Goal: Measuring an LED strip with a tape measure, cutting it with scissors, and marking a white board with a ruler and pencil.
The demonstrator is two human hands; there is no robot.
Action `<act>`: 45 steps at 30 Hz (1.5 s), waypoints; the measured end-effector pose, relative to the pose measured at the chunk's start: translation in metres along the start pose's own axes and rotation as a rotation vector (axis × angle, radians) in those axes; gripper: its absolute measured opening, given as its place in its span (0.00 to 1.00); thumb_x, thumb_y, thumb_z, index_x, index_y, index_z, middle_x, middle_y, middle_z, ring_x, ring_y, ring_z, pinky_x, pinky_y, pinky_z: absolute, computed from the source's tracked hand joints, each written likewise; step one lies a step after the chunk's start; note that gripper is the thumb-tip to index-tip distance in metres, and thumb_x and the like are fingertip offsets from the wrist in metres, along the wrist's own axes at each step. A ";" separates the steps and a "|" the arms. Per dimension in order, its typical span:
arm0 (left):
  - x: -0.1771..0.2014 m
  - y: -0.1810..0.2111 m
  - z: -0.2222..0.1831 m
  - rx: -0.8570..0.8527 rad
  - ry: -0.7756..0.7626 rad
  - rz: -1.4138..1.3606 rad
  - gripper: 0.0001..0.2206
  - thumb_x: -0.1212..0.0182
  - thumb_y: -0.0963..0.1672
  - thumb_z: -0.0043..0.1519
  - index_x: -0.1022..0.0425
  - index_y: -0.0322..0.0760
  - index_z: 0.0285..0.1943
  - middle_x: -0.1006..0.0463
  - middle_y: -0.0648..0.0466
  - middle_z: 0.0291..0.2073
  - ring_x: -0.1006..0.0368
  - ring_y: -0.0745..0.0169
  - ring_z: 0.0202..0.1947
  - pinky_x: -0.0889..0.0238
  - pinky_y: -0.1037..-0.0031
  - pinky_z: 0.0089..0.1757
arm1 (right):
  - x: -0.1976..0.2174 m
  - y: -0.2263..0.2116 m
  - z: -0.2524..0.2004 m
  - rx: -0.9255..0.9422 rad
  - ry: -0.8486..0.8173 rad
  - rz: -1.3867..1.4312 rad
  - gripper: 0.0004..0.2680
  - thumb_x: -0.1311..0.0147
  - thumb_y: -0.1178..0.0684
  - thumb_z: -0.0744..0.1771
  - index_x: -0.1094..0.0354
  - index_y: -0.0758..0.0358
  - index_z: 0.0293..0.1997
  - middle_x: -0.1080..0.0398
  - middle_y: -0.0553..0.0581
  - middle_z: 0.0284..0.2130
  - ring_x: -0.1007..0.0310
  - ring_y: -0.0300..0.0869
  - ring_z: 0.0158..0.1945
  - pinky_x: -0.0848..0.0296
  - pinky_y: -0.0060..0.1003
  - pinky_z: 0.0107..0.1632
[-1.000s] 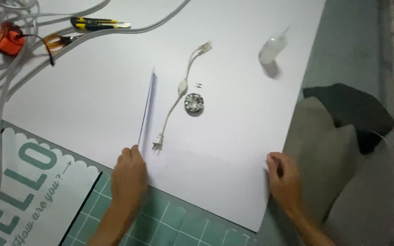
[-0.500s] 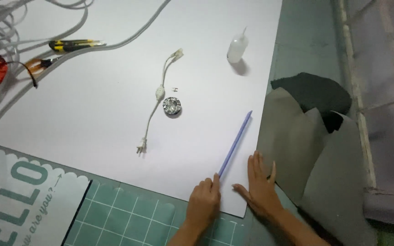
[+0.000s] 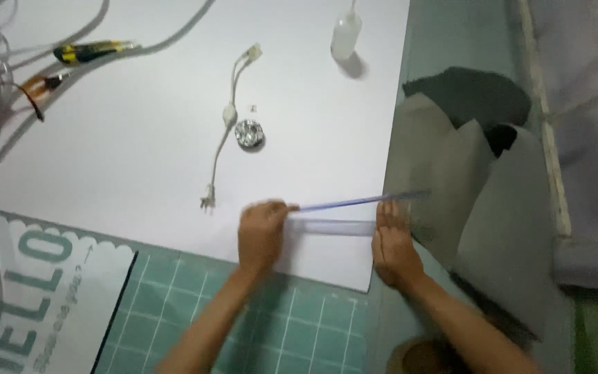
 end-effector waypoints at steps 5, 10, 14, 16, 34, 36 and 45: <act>-0.027 -0.005 0.044 -0.028 -0.017 -0.383 0.11 0.42 0.37 0.64 0.20 0.52 0.42 0.17 0.60 0.45 0.28 0.58 0.59 0.51 0.52 0.66 | 0.029 -0.018 0.005 -0.001 0.115 0.010 0.20 0.69 0.55 0.74 0.59 0.68 0.78 0.56 0.71 0.74 0.59 0.61 0.76 0.71 0.67 0.74; -0.045 0.039 0.049 -0.036 -0.114 -0.326 0.38 0.46 0.27 0.58 0.38 0.51 0.76 0.46 0.52 0.78 0.57 0.47 0.78 0.60 0.48 0.71 | 0.042 -0.023 0.008 -0.047 0.151 0.057 0.19 0.67 0.52 0.74 0.55 0.63 0.77 0.54 0.65 0.75 0.57 0.57 0.77 0.74 0.67 0.74; -0.042 0.058 -0.021 -0.002 -0.039 -0.272 0.19 0.46 0.38 0.64 0.33 0.39 0.65 0.32 0.44 0.60 0.38 0.45 0.63 0.47 0.49 0.60 | 0.041 -0.022 0.006 -0.083 0.110 0.026 0.18 0.64 0.49 0.74 0.48 0.59 0.75 0.51 0.63 0.74 0.54 0.54 0.76 0.72 0.66 0.75; -0.041 0.067 -0.051 -0.111 -0.019 -0.190 0.11 0.44 0.47 0.67 0.27 0.41 0.56 0.25 0.48 0.47 0.28 0.48 0.51 0.35 0.54 0.52 | 0.038 -0.023 0.010 -0.083 0.104 0.001 0.17 0.63 0.49 0.74 0.47 0.56 0.75 0.51 0.60 0.75 0.54 0.52 0.77 0.71 0.66 0.75; -0.053 0.083 -0.073 -0.231 -0.582 -0.069 0.40 0.64 0.66 0.64 0.58 0.51 0.82 0.60 0.52 0.81 0.68 0.44 0.79 0.79 0.41 0.68 | 0.030 -0.034 0.009 -0.059 -0.037 -0.102 0.18 0.69 0.47 0.75 0.57 0.52 0.78 0.60 0.55 0.77 0.60 0.49 0.78 0.74 0.65 0.75; -0.049 0.084 -0.069 -0.260 -0.553 -0.104 0.40 0.65 0.65 0.64 0.56 0.49 0.82 0.60 0.51 0.81 0.69 0.43 0.79 0.81 0.40 0.68 | 0.028 -0.030 0.012 -0.004 0.001 -0.124 0.19 0.71 0.47 0.75 0.57 0.54 0.79 0.60 0.58 0.77 0.60 0.49 0.78 0.76 0.66 0.75; -0.049 0.084 -0.071 -0.300 -0.441 -0.088 0.42 0.55 0.66 0.62 0.50 0.47 0.80 0.53 0.50 0.79 0.61 0.41 0.77 0.72 0.38 0.67 | 0.026 -0.032 0.014 -0.069 -0.073 -0.115 0.19 0.74 0.44 0.75 0.59 0.50 0.79 0.63 0.54 0.78 0.63 0.48 0.79 0.72 0.66 0.74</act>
Point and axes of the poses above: each hand's wrist, its own z-axis towards the middle knuckle, its own x-axis out of the back of the hand, y = z × x, the point moved 9 cm from there along z, towards the middle knuckle
